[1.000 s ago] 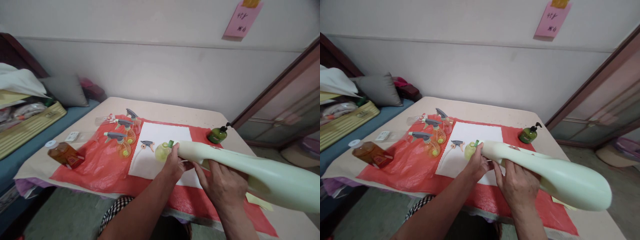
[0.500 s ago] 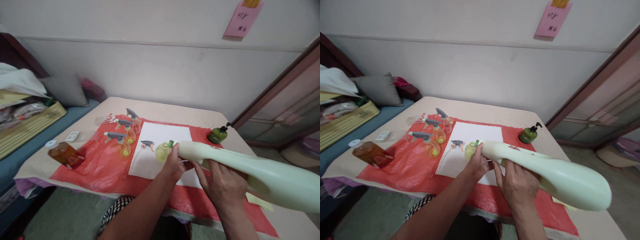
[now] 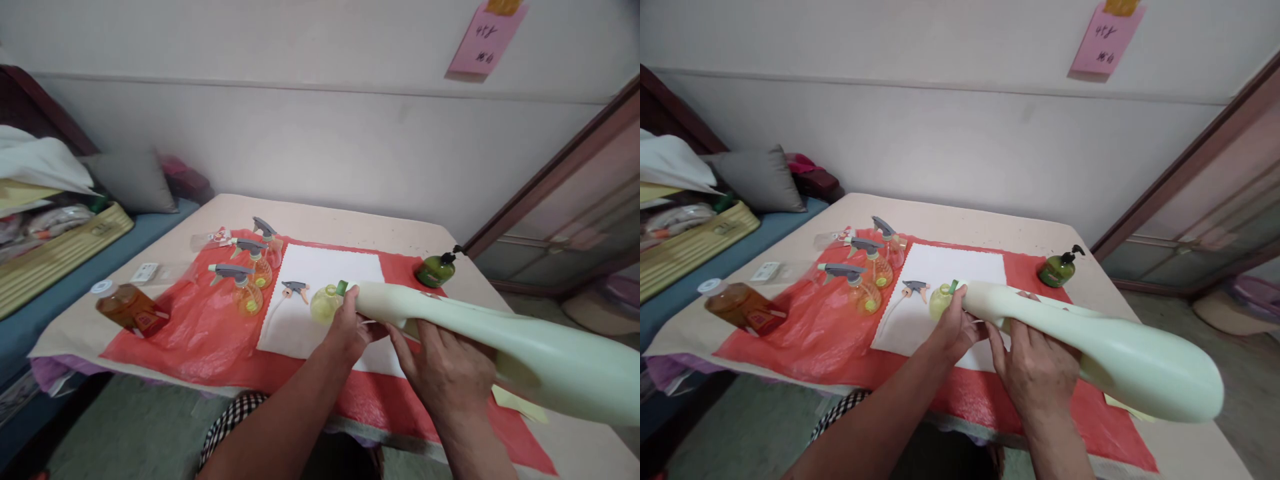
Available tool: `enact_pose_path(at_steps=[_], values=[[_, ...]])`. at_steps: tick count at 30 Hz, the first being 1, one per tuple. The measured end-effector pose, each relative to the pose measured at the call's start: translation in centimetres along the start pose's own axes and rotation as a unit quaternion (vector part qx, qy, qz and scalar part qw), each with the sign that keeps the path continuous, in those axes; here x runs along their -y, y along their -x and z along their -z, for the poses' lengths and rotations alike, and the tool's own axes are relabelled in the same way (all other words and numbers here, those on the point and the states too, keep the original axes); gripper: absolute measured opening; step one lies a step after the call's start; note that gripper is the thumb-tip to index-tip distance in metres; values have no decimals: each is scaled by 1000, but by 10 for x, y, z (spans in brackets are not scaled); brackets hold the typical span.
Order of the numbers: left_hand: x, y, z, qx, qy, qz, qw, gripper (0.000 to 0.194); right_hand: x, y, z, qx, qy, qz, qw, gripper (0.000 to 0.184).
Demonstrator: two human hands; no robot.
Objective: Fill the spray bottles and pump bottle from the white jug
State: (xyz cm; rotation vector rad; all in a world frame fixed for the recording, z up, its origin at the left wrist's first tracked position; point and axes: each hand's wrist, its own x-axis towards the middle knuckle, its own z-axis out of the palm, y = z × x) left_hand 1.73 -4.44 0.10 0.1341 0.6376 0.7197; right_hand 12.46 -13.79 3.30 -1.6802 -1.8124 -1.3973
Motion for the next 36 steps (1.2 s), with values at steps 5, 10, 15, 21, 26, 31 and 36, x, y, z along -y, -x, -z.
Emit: enact_pose_path(at_steps=[5,10,15,21,26,31,36], values=[[1,0,1,1,0,0,1000,37,0,0,0,0,-4,0,1000,35],[0,0,0,3,-6,-2,1000,37,1,-1,2,-1,-3,-6,1000,43],[0,1,-1,-9,2,6,1000,36,0,-1,0,-6,-2,5,1000,48],[0,0,0,5,6,2,1000,36,0,0,1,-1,-5,-2,1000,41],[0,-2,0,-1,3,4,1000,36,1,-1,1,-4,-1,-3,1000,38],[0,0,1,7,4,1,1000,37,1,-3,2,-6,2,-3,1000,44],[-1,1,-1,-2,6,1,1000,36,1,-1,0,-10,2,3,1000,48]])
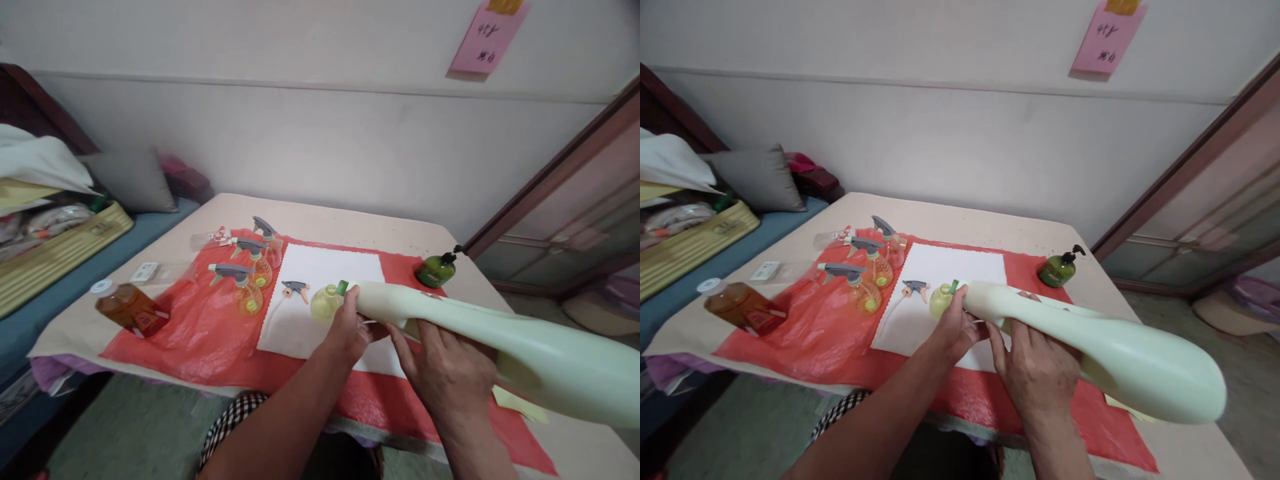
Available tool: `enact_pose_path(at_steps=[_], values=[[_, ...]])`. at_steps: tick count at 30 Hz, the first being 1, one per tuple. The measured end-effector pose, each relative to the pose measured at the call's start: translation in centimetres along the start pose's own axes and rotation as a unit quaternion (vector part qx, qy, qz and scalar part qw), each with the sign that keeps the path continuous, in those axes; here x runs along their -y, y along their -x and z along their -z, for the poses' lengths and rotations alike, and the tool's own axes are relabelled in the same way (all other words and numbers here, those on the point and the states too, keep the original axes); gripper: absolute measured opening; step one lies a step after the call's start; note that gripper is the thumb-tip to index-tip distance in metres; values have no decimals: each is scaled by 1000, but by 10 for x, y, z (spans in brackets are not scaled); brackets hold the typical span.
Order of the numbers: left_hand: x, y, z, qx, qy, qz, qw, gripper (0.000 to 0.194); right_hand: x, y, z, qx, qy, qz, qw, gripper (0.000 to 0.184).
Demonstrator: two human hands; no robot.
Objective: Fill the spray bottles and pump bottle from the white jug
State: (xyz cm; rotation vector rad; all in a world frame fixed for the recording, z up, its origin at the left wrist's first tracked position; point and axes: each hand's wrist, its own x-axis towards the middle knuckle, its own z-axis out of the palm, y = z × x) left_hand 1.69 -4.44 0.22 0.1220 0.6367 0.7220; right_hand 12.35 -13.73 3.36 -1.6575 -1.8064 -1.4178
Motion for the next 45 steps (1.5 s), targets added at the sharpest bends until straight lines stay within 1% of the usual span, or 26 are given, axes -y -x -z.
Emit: enact_pose_path(at_steps=[4,9,12,15,17,20,24,28,41,45], values=[[0,-1,0,-1,-1,3,1000,37,0,0,0,9,1,-8,1000,47],[0,-1,1,4,-7,-1,1000,38,-1,0,0,2,4,4,1000,42],[0,-2,1,1,-4,1,1000,37,-1,0,0,0,2,-1,1000,41],[1,-3,3,10,1,-1,1000,36,1,-1,0,6,-2,-6,1000,39],[2,-4,4,16,2,-1,1000,36,1,-1,1,8,-6,-8,1000,39],[2,-4,4,10,2,2,1000,36,1,-1,0,-1,-8,-2,1000,43],[1,-3,3,5,7,3,1000,36,1,-1,0,11,-8,-7,1000,42],[0,-3,3,2,5,-1,1000,35,1,0,0,8,-6,-5,1000,45],[0,-4,3,11,9,0,1000,36,1,0,0,4,-2,-5,1000,43],[0,-2,2,2,3,-1,1000,36,1,0,-1,10,0,-4,1000,46]])
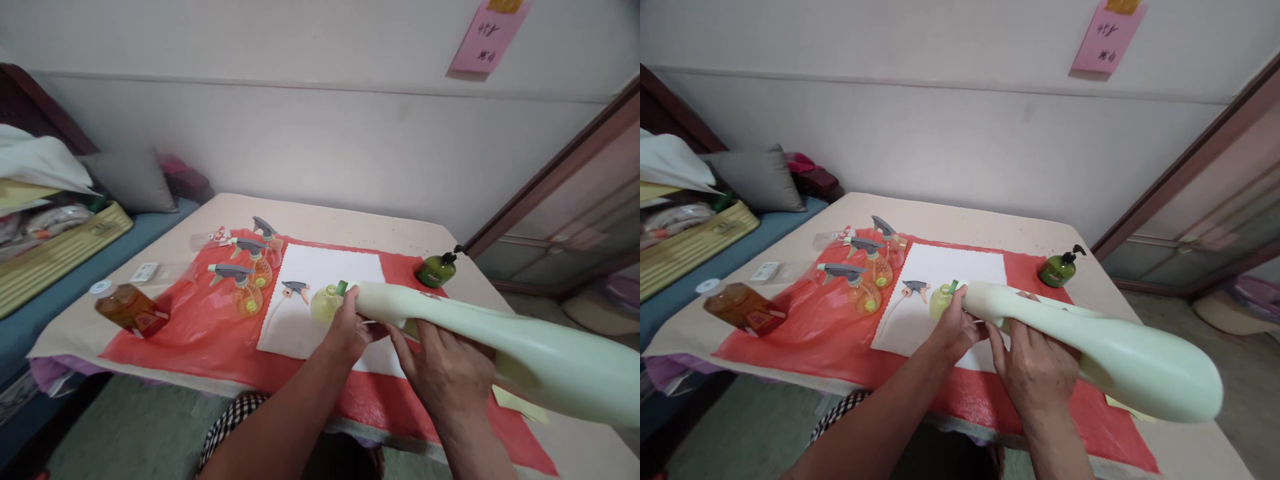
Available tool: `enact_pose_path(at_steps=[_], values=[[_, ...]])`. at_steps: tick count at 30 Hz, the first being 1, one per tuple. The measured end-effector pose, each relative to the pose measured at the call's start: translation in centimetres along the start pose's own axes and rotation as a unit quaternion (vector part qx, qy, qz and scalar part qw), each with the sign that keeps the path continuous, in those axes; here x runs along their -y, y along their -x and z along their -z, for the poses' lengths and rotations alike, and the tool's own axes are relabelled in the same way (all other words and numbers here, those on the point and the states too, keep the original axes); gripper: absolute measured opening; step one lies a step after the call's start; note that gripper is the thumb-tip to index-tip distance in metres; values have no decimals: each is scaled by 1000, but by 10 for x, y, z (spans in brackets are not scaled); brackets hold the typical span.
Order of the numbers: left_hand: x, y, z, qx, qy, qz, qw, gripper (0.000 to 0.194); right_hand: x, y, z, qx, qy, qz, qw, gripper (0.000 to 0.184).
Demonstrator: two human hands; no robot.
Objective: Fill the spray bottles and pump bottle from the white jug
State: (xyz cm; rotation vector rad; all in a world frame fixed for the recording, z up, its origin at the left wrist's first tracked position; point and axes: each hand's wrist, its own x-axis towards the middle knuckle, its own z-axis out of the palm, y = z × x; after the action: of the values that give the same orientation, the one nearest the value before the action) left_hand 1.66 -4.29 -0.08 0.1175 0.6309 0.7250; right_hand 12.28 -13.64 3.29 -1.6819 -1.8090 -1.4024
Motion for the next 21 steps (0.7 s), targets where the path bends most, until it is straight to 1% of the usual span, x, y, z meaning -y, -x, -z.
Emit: enact_pose_path(at_steps=[5,11,16,21], values=[[1,0,1,7,-4,3,1000,36,0,-1,0,-3,-5,2,1000,48],[1,-1,0,8,-1,-3,1000,36,0,-1,2,1,0,-1,1000,46],[0,1,0,10,-6,-2,1000,37,-1,0,1,-7,5,5,1000,47],[0,2,-2,1,-5,-2,1000,36,1,0,2,2,-13,-5,1000,41]])
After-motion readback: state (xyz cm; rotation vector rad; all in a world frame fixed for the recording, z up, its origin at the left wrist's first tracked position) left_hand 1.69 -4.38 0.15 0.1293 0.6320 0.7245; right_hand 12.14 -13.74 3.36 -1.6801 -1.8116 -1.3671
